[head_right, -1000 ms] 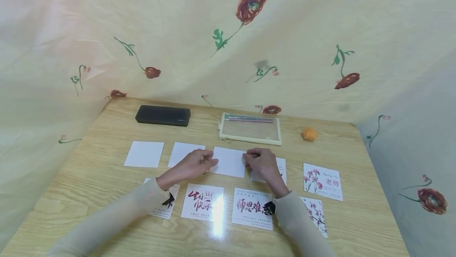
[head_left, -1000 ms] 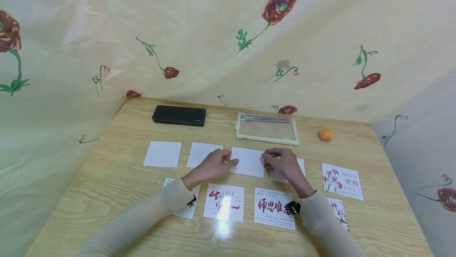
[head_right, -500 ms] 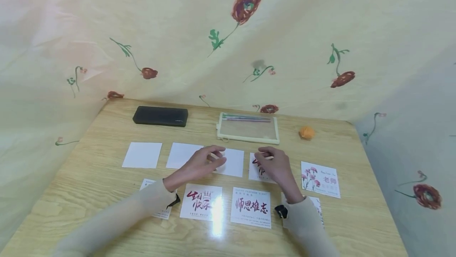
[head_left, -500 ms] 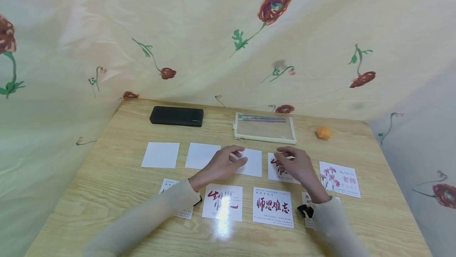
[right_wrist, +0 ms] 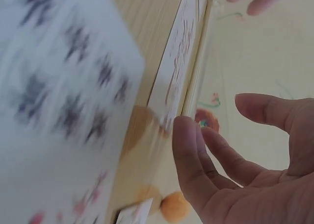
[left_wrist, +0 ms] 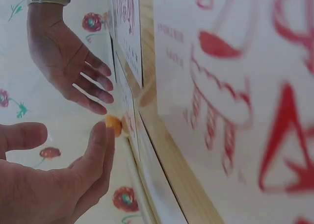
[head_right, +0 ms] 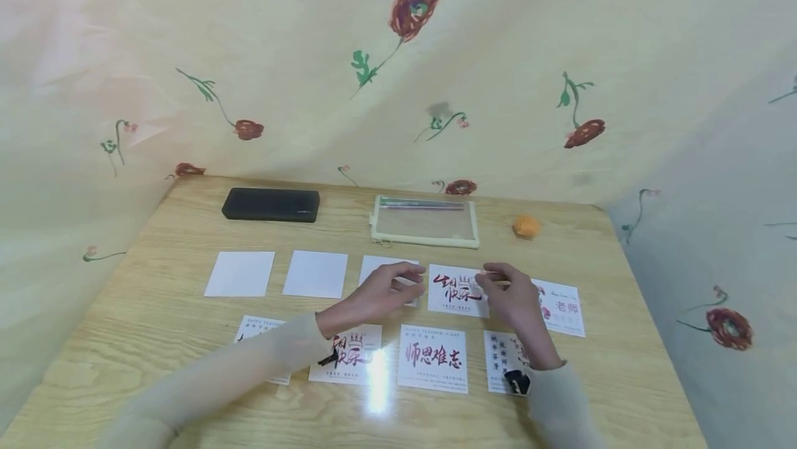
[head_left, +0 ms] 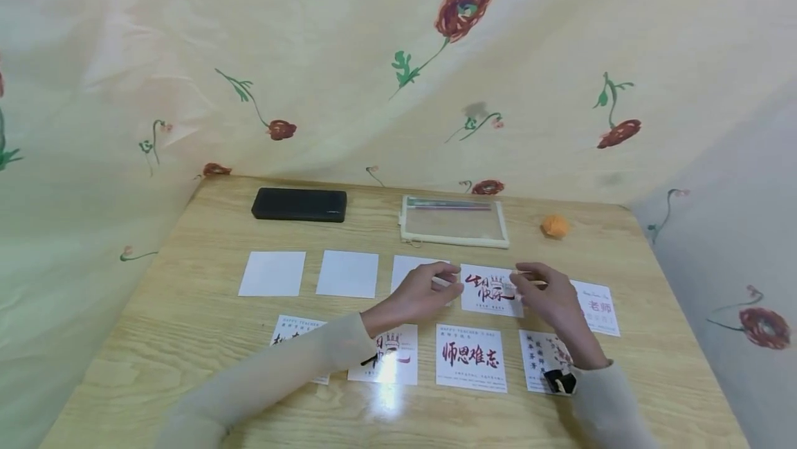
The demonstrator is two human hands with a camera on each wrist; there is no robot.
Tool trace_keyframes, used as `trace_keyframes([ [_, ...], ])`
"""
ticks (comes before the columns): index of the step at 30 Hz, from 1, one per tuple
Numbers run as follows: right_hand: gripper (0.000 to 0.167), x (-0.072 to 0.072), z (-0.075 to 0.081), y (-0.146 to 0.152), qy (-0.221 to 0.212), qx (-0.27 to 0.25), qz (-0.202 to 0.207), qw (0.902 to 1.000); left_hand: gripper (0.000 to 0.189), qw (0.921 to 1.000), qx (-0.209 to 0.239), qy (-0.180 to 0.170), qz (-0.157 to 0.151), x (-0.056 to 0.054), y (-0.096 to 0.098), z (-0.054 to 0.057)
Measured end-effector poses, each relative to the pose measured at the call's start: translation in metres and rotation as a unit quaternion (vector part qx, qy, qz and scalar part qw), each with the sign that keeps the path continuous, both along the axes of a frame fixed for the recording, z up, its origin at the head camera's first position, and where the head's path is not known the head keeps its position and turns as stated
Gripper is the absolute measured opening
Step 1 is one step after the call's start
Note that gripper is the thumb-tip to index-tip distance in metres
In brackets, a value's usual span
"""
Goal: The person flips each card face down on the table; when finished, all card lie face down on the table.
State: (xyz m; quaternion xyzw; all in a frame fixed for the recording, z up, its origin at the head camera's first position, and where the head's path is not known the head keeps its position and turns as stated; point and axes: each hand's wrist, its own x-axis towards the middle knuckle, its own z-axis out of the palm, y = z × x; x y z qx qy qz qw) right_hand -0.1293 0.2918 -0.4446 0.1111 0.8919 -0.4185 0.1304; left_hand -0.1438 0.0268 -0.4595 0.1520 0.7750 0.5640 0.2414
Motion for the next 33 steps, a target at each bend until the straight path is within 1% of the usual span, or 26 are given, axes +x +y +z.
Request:
trace_keyframes([
  [5, 0.063, 0.005, -0.002, 0.013, -0.009, -0.016, -0.019, 0.9996, 0.057, 0.9997, -0.005, -0.025, 0.0, 0.004, 0.013, 0.0],
  [12, 0.064, 0.013, -0.006, 0.02, -0.018, -0.043, -0.017, 0.9988, 0.061, 0.9994, -0.014, -0.028, 0.013, 0.01, 0.024, -0.001],
  [19, 0.066, 0.022, -0.008, 0.017, -0.011, -0.03, -0.022, 0.9993, 0.062, 0.9995, -0.009, -0.028, 0.012, 0.015, 0.028, -0.002],
  [25, 0.068, 0.023, -0.007, 0.011, -0.018, -0.052, -0.027, 0.9981, 0.06, 0.9995, -0.01, -0.027, 0.014, 0.016, 0.029, -0.001],
  [33, 0.065, 0.023, -0.009, 0.009, -0.03, -0.07, -0.041, 0.9963, 0.058, 0.9992, -0.019, -0.027, 0.02, 0.017, 0.03, 0.0],
])
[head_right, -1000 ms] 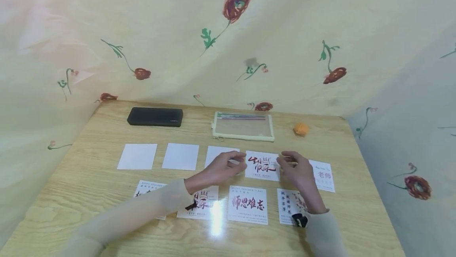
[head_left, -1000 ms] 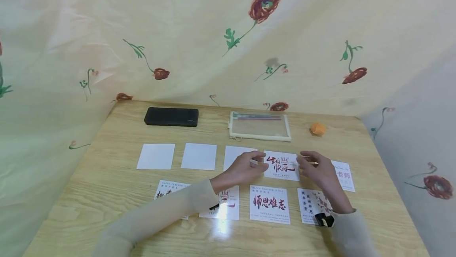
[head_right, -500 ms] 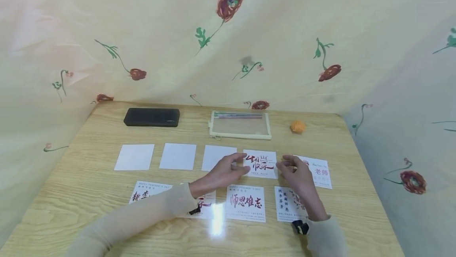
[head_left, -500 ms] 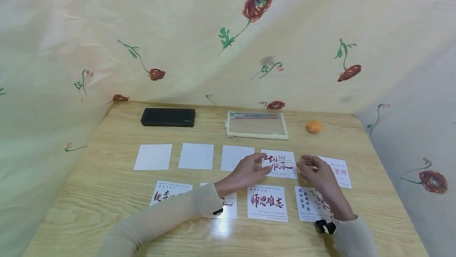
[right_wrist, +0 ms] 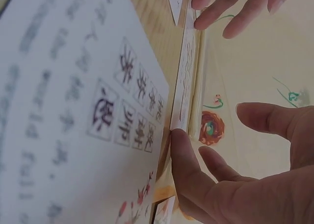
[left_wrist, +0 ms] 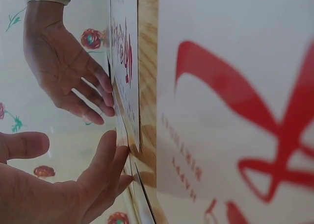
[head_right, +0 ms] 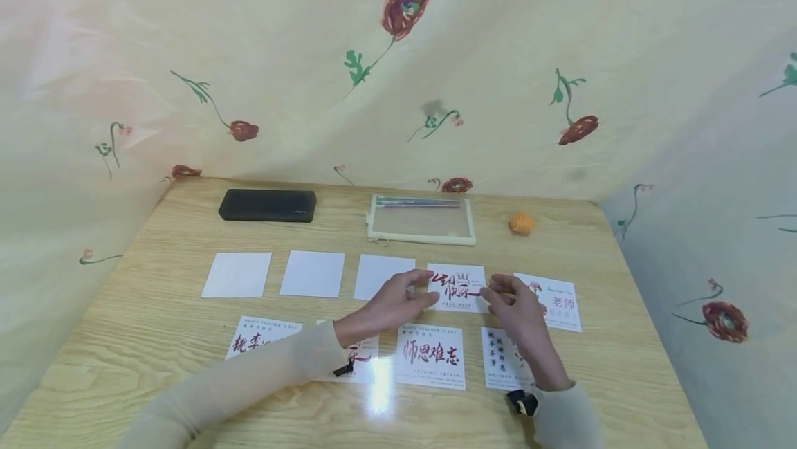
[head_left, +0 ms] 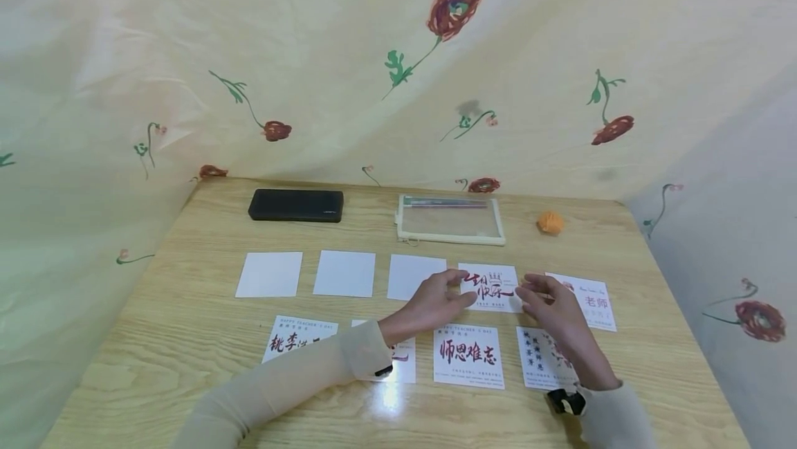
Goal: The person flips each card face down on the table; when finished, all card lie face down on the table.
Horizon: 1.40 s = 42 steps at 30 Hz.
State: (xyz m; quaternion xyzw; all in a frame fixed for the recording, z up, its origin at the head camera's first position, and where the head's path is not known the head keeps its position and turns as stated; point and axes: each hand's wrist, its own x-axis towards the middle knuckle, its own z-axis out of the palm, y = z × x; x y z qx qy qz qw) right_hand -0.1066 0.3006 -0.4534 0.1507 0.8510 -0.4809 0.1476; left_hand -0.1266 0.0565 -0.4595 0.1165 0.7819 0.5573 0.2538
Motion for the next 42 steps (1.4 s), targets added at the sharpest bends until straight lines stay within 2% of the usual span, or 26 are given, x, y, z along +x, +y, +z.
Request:
trace_keyframes([
  [11, 0.062, -0.005, -0.002, 0.002, -0.008, -0.021, -0.022, 0.9995, 0.058, 1.0, 0.002, -0.001, -0.007, 0.003, 0.0, 0.001],
  [16, 0.065, -0.004, 0.003, 0.005, -0.015, -0.018, -0.022, 0.9995, 0.059, 0.9999, -0.007, 0.006, -0.013, 0.002, 0.002, -0.001],
  [20, 0.066, -0.004, 0.01, 0.005, -0.002, -0.026, -0.013, 0.9996, 0.057, 0.9998, -0.012, 0.014, -0.009, 0.001, 0.002, 0.0],
  [23, 0.065, -0.004, 0.013, 0.004, 0.021, -0.059, -0.015, 0.998, 0.056, 0.9997, -0.011, 0.023, 0.0, 0.0, 0.004, 0.0],
  [28, 0.06, -0.003, 0.013, 0.001, 0.049, -0.136, -0.004, 0.9895, 0.055, 0.9992, 0.003, 0.038, 0.015, -0.002, 0.008, -0.001],
  [32, 0.055, -0.003, 0.01, -0.006, 0.047, -0.144, 0.013, 0.9883, 0.052, 0.9983, 0.036, 0.04, 0.022, -0.003, 0.011, 0.0],
  [35, 0.052, -0.004, 0.007, -0.013, 0.038, -0.126, 0.021, 0.9911, 0.047, 0.9955, 0.089, 0.016, 0.029, -0.003, 0.013, 0.001],
  [38, 0.053, -0.004, 0.004, -0.019, 0.03, -0.116, 0.034, 0.9922, 0.042, 0.9888, 0.146, -0.004, 0.029, -0.003, 0.015, 0.001],
  [42, 0.064, -0.003, 0.003, -0.024, 0.025, -0.108, 0.054, 0.9924, 0.041, 0.9845, 0.172, 0.016, 0.028, -0.002, 0.017, 0.003],
])
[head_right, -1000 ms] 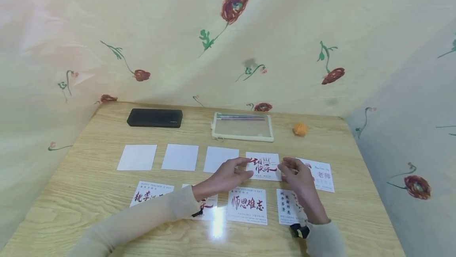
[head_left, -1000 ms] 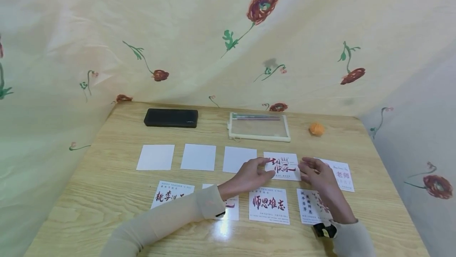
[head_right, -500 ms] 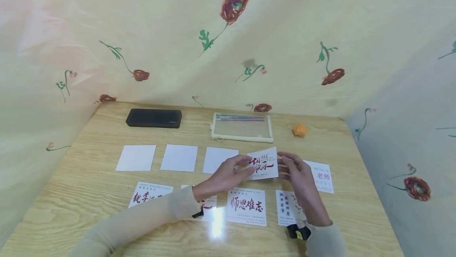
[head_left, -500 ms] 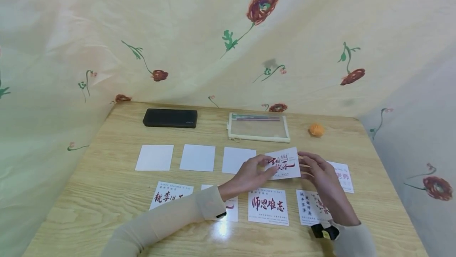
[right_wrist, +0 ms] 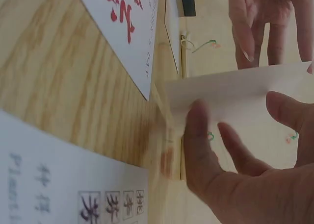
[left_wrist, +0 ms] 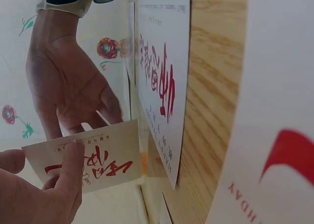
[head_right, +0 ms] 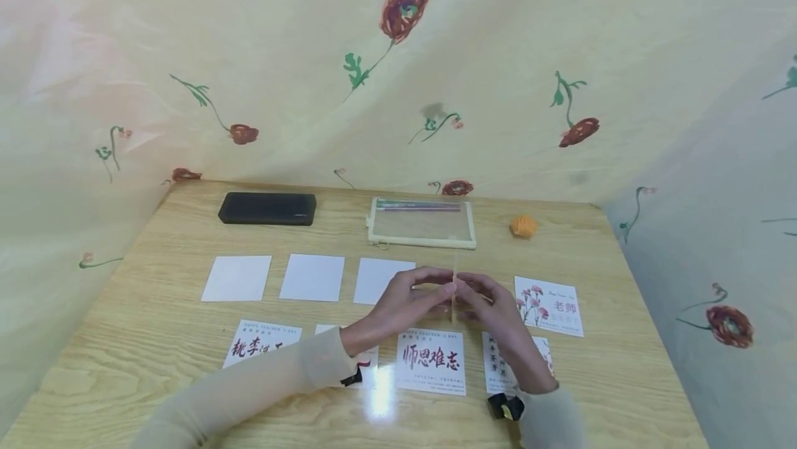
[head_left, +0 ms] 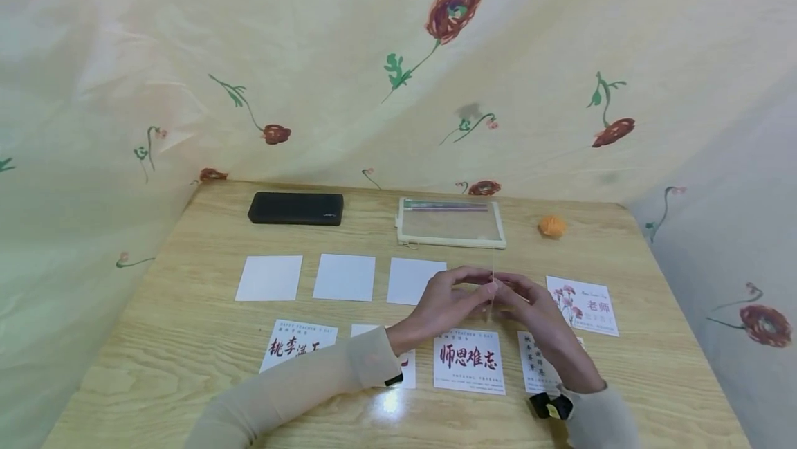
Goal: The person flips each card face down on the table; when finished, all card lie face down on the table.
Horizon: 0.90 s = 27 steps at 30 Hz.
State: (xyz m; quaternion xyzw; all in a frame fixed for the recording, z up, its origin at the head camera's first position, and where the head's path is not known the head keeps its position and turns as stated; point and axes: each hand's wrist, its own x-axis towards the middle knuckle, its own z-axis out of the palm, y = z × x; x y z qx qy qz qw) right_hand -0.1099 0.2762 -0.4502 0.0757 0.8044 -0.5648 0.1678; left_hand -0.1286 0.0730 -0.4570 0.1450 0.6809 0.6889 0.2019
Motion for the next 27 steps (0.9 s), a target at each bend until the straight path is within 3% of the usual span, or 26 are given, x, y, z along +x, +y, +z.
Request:
trace_keyframes([
  [8, 0.079, -0.003, -0.003, -0.002, -0.018, 0.043, -0.04, 0.9981, 0.037, 0.9985, 0.033, 0.008, 0.042, -0.001, -0.004, 0.005],
  [13, 0.073, -0.005, -0.003, 0.003, -0.007, 0.085, -0.072, 0.9938, 0.043, 0.996, 0.009, 0.068, 0.057, -0.004, -0.012, 0.004],
  [17, 0.071, -0.005, -0.001, 0.011, 0.009, 0.103, -0.083, 0.9912, 0.046, 0.9932, -0.011, 0.096, 0.065, -0.007, -0.015, 0.004],
  [22, 0.068, -0.006, 0.002, 0.02, 0.02, 0.115, -0.087, 0.9893, 0.047, 0.9939, -0.04, 0.087, 0.054, -0.011, -0.018, 0.005],
  [27, 0.058, -0.009, 0.001, 0.026, 0.043, 0.141, -0.082, 0.9856, 0.045, 0.9949, -0.085, 0.047, 0.028, -0.015, -0.019, 0.003],
])
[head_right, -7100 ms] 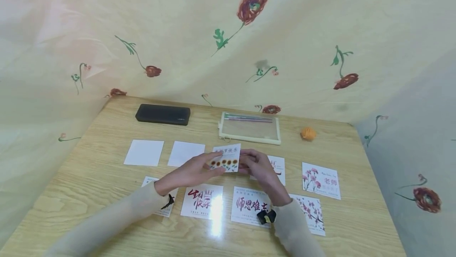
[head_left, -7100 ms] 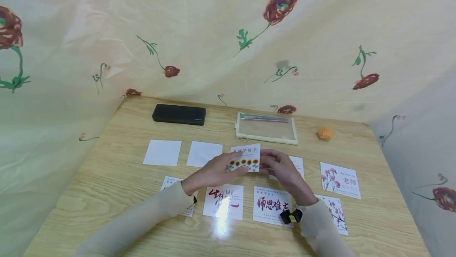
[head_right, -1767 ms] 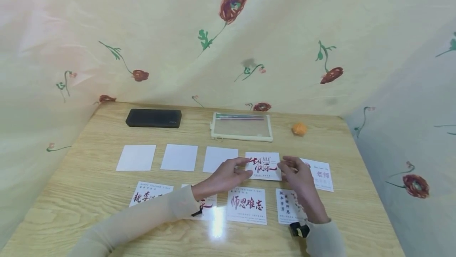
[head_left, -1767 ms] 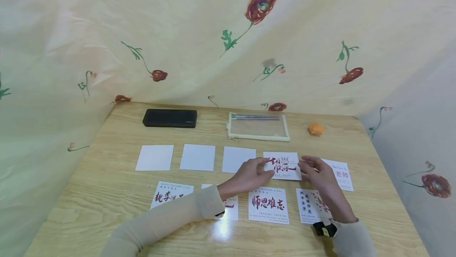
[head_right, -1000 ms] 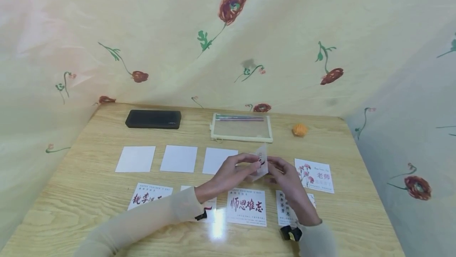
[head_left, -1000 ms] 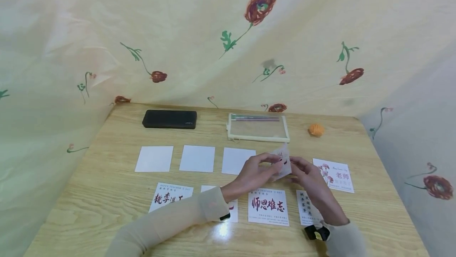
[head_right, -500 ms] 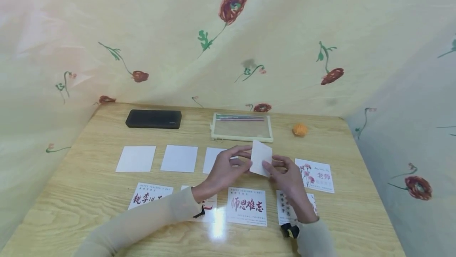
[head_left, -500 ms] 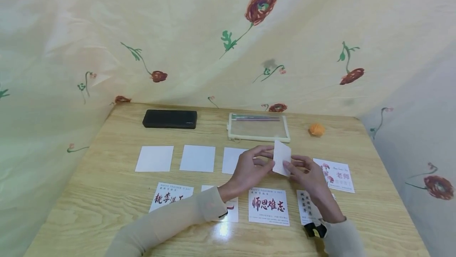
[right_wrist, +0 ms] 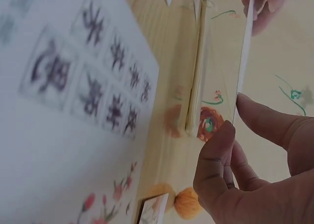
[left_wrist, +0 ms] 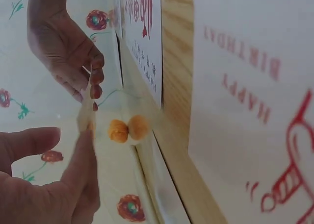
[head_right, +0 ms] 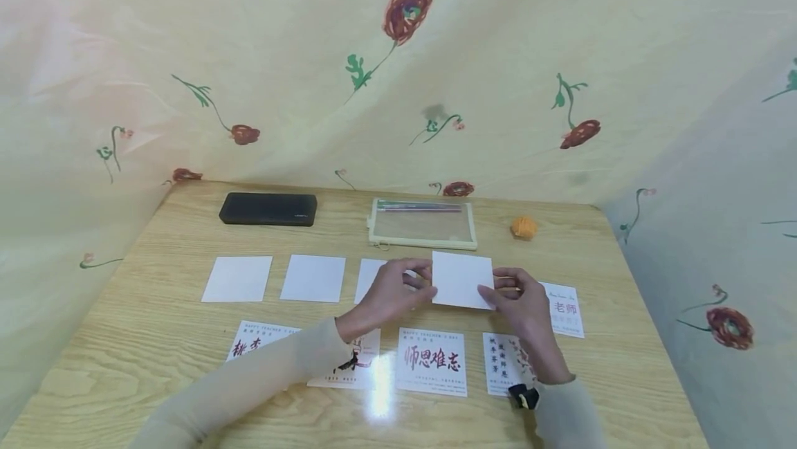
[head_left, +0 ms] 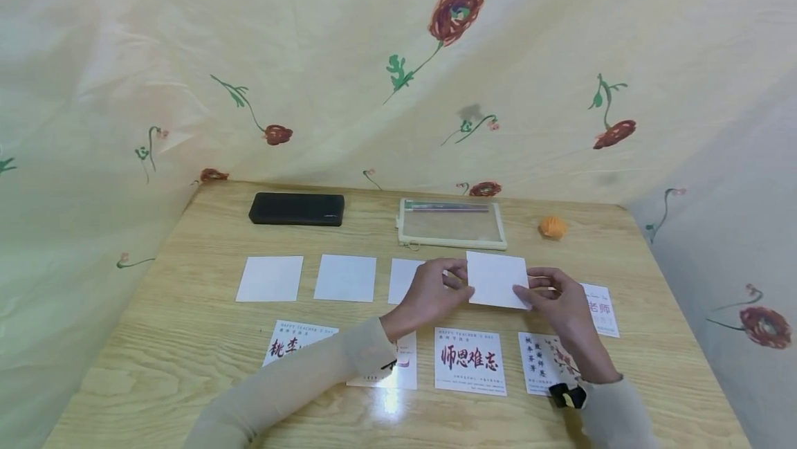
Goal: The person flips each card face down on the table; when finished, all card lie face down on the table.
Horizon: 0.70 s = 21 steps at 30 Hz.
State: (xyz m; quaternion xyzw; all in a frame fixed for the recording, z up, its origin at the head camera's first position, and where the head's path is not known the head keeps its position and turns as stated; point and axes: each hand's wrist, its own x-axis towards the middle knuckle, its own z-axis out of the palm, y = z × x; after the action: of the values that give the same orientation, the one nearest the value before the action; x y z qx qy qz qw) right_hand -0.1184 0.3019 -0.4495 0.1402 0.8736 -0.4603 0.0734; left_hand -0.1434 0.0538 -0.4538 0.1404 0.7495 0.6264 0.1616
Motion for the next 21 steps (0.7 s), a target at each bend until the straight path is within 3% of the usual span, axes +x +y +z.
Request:
trace_keyframes([
  [3, 0.055, -0.0002, -0.0008, 0.0029, -0.002, 0.014, 0.009, 0.9999, 0.039, 0.9993, -0.027, -0.02, -0.015, -0.0013, 0.0009, -0.0027],
  [9, 0.06, 0.0008, -0.0009, 0.0074, -0.035, 0.044, 0.042, 0.9975, 0.055, 0.9959, -0.073, -0.038, -0.038, 0.0026, 0.004, -0.0076],
  [21, 0.066, -0.0001, -0.0026, 0.0066, -0.06, 0.05, 0.047, 0.9959, 0.063, 0.9936, -0.096, -0.04, -0.045, 0.0071, 0.0076, -0.0093],
])
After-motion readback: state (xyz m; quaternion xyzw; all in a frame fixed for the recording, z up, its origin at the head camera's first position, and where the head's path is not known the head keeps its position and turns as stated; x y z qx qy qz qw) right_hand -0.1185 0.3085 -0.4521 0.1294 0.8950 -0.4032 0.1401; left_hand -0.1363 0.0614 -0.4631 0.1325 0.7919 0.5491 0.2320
